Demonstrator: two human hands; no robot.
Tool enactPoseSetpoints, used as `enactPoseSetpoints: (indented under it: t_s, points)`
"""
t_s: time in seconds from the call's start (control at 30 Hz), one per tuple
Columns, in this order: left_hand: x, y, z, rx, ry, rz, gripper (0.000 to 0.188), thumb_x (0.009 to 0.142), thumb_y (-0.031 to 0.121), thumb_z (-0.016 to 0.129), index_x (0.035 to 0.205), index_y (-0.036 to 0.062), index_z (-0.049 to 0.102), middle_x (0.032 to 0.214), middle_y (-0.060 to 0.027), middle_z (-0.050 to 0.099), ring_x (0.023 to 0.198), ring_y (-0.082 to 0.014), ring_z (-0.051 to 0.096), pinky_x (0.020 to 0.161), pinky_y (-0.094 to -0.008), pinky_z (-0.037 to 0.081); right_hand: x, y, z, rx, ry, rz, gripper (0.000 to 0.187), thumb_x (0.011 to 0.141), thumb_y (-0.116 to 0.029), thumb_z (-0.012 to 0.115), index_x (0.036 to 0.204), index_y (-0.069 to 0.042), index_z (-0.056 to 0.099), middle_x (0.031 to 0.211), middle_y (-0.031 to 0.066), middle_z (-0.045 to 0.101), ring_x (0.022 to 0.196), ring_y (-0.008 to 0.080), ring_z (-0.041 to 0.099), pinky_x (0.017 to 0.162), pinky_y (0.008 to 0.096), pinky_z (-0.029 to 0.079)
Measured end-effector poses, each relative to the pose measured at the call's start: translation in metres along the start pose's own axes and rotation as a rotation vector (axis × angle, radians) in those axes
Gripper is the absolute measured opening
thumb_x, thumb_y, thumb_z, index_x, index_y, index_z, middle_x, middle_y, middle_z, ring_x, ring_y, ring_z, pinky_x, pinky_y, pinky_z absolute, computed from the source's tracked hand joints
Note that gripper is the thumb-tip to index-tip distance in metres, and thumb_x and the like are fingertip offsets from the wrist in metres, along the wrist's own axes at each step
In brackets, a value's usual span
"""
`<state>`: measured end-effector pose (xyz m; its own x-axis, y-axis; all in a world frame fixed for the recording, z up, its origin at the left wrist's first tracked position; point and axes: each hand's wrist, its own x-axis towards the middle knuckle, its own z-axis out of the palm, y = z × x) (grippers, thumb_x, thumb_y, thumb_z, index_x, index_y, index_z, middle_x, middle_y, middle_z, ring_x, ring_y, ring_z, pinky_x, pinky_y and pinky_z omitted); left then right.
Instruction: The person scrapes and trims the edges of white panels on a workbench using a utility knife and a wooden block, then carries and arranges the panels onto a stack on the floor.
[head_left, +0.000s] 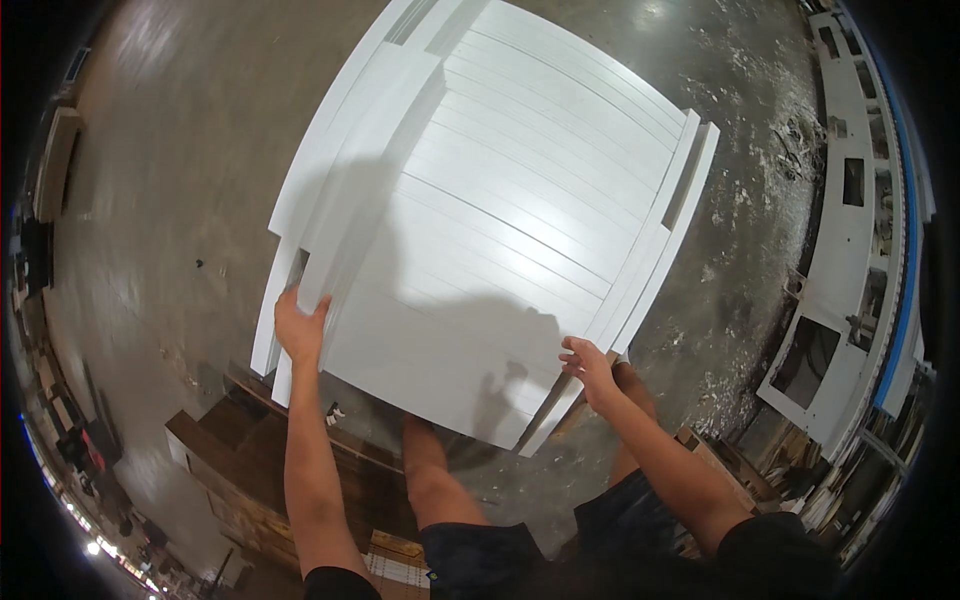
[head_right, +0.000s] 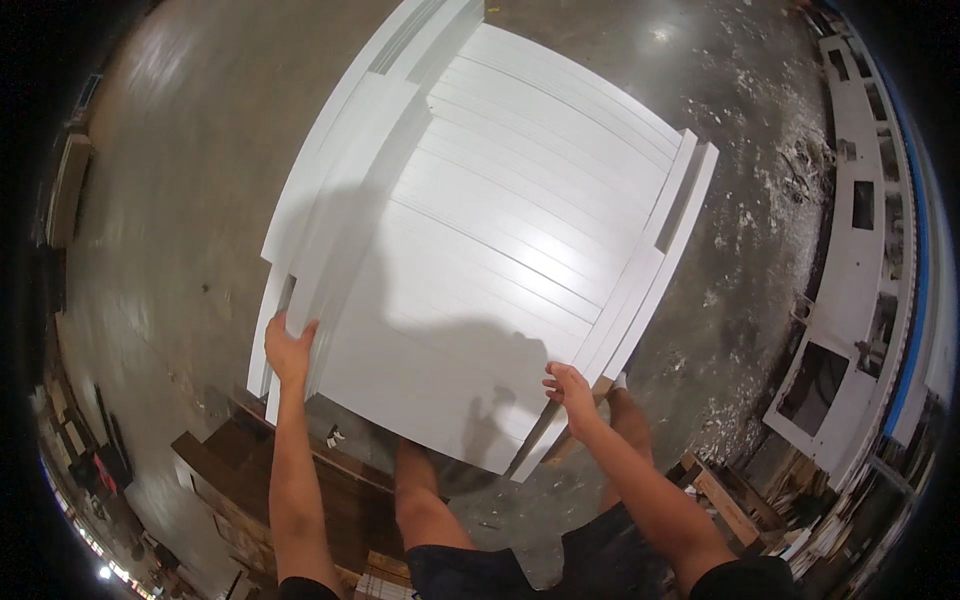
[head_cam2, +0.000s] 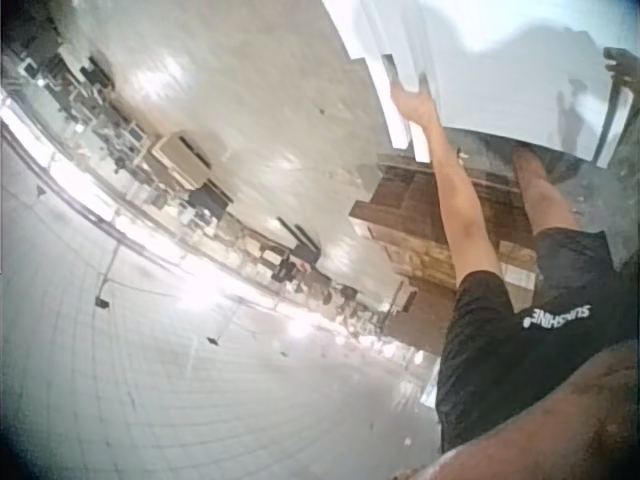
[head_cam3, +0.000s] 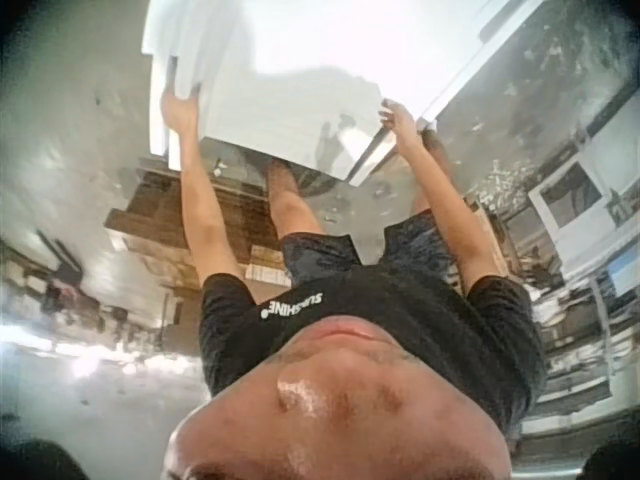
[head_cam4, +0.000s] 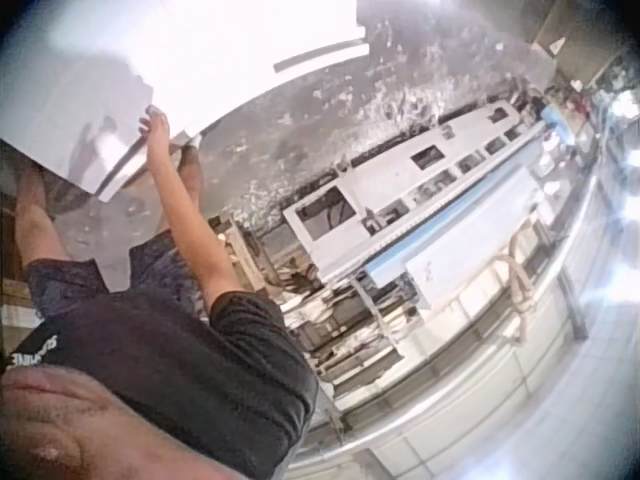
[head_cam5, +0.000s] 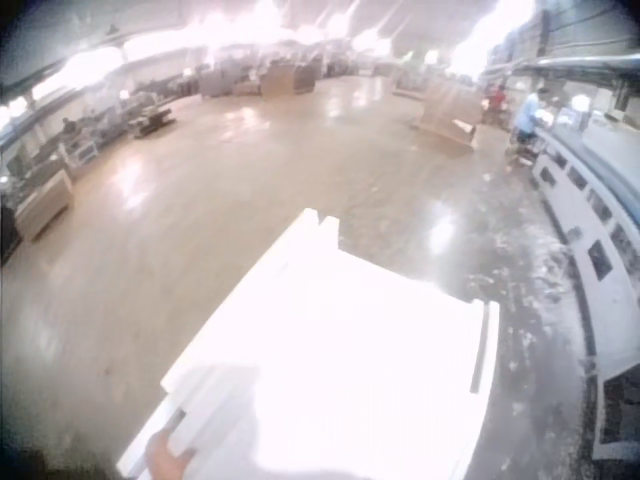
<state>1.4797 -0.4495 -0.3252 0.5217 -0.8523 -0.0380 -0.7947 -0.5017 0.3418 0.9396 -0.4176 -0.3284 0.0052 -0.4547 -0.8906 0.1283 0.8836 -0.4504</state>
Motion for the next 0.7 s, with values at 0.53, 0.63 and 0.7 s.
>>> enactPoseSetpoints:
  t_s: [0.53, 0.63, 0.7]
  points:
    - [-0.143, 0.066, -0.015, -0.126, -0.023, 0.035, 0.055, 0.072, 0.034, 0.096, 0.110, 0.0012, 0.072, 0.101, -0.0156, 0.067, 0.098, -0.0399, 0.064, 0.087, -0.0507, 0.051, -0.035, 0.013, 0.025, -0.109, -0.210, -0.075, 0.047, 0.109, -0.035, 0.062, 0.142, -0.001, 0.059, 0.130, 0.0068, 0.069, 0.114, 0.0169, 0.066, 0.103, 0.0348, 0.050]
    - [-0.137, 0.063, -0.008, -0.102, -0.018, 0.069, 0.058, 0.071, 0.036, 0.096, 0.111, 0.0017, 0.072, 0.101, -0.0146, 0.068, 0.099, -0.0393, 0.064, 0.089, -0.0513, 0.050, -0.039, 0.006, 0.024, -0.125, -0.219, -0.084, 0.046, 0.109, -0.034, 0.062, 0.142, -0.001, 0.059, 0.130, 0.0075, 0.069, 0.114, 0.0170, 0.066, 0.103, 0.0348, 0.049]
    - [-0.117, 0.055, -0.005, -0.030, 0.035, 0.090, 0.058, 0.071, 0.036, 0.096, 0.112, 0.0022, 0.072, 0.102, -0.0143, 0.068, 0.100, -0.0392, 0.064, 0.090, -0.0515, 0.049, -0.038, 0.006, 0.015, -0.130, -0.205, -0.080, 0.046, 0.109, -0.034, 0.061, 0.141, -0.001, 0.059, 0.129, 0.0079, 0.070, 0.113, 0.0171, 0.066, 0.103, 0.0345, 0.049]
